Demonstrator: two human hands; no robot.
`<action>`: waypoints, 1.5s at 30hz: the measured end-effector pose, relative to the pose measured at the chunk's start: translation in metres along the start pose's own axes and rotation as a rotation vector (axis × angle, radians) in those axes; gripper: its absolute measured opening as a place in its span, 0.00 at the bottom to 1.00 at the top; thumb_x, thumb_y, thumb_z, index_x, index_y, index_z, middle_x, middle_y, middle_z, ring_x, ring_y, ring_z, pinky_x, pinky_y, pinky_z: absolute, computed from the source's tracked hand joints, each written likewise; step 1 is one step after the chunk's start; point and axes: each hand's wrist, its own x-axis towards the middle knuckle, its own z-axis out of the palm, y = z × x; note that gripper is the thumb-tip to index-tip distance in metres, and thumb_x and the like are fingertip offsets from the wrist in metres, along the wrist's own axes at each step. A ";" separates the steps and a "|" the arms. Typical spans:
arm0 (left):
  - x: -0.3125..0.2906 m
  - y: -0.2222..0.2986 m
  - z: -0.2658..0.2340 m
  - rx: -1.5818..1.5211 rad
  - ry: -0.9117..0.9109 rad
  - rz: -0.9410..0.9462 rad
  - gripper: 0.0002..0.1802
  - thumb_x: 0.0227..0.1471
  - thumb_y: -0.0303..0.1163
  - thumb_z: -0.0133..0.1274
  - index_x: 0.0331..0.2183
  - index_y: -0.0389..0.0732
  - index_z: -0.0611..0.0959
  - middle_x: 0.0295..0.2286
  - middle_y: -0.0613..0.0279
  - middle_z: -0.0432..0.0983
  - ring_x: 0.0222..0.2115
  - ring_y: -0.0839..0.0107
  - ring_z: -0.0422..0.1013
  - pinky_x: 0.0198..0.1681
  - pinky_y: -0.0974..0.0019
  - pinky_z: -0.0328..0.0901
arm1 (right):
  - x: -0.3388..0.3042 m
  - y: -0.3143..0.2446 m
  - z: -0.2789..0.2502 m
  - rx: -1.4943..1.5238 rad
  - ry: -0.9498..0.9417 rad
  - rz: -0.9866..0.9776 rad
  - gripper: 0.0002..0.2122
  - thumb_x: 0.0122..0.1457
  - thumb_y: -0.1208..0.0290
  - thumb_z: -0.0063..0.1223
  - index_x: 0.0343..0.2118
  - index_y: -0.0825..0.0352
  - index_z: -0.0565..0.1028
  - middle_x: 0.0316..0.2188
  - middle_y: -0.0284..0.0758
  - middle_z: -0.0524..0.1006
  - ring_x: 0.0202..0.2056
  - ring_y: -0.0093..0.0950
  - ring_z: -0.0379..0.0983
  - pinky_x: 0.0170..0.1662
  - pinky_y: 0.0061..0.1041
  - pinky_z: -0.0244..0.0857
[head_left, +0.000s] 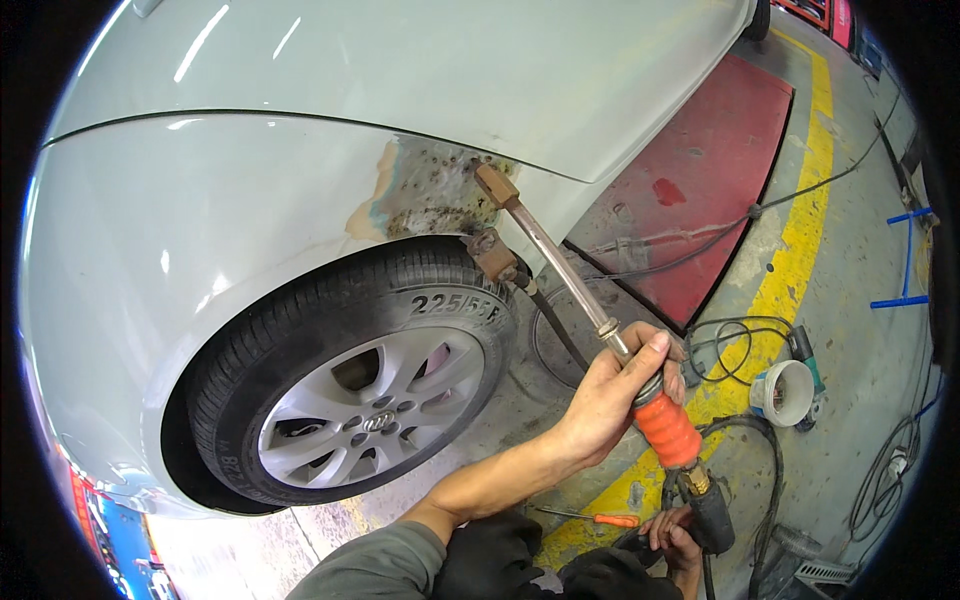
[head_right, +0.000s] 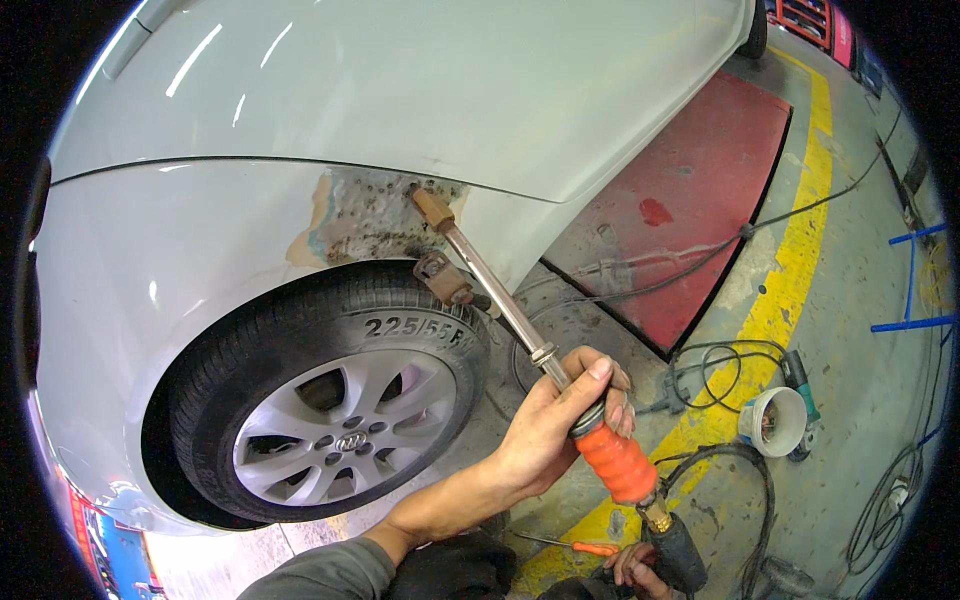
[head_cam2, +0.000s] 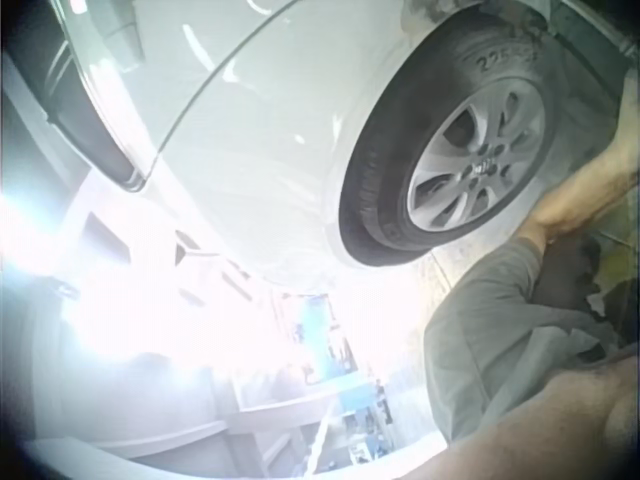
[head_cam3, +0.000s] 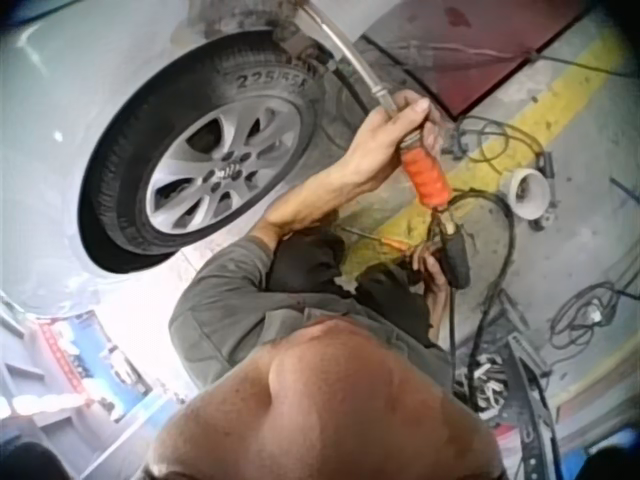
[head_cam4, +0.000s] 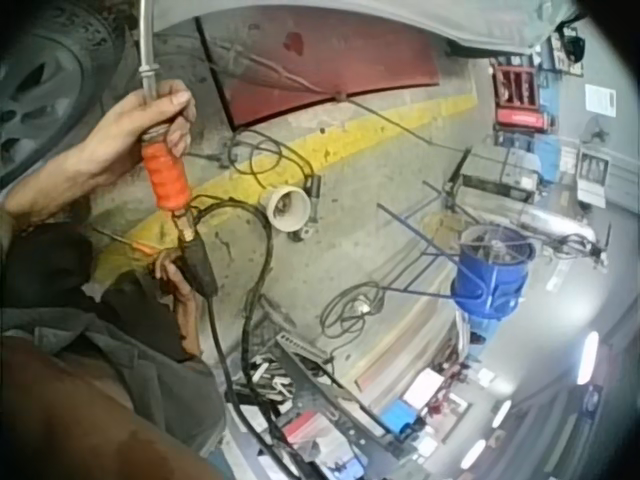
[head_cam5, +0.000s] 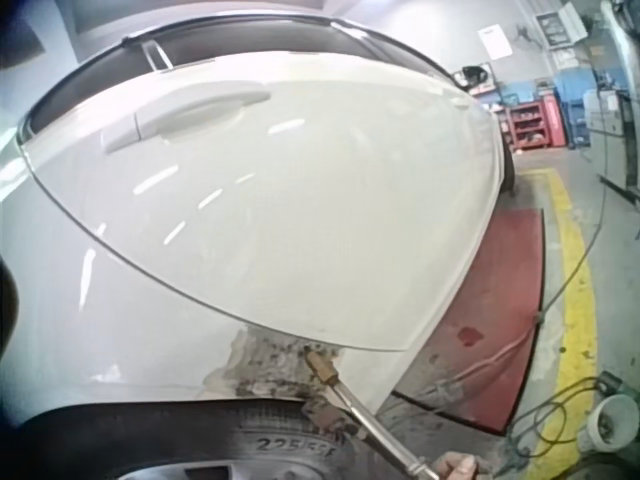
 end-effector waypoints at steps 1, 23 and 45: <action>0.000 0.000 0.000 -0.006 0.001 -0.008 0.12 0.73 0.38 0.45 0.39 0.39 0.73 0.27 0.64 0.72 0.32 0.71 0.71 0.42 0.62 0.69 | -0.001 0.000 -0.001 -0.014 -0.006 -0.001 0.17 0.60 0.59 0.64 0.24 0.65 0.70 0.16 0.34 0.69 0.22 0.32 0.72 0.44 0.44 0.73; -0.005 0.005 -0.005 -0.039 -0.018 -0.052 0.12 0.72 0.39 0.48 0.39 0.39 0.74 0.23 0.65 0.71 0.27 0.71 0.69 0.36 0.63 0.67 | -0.001 0.005 -0.010 -0.118 -0.029 0.016 0.18 0.60 0.57 0.64 0.24 0.65 0.71 0.17 0.35 0.71 0.23 0.32 0.73 0.45 0.44 0.72; -0.016 -0.026 -0.008 -0.060 -0.087 0.103 0.22 0.56 0.31 0.68 0.46 0.43 0.72 0.29 0.69 0.73 0.31 0.73 0.76 0.38 0.64 0.72 | -0.027 0.005 -0.049 -0.168 0.051 0.202 0.17 0.61 0.56 0.64 0.25 0.66 0.76 0.19 0.35 0.73 0.22 0.33 0.74 0.40 0.42 0.73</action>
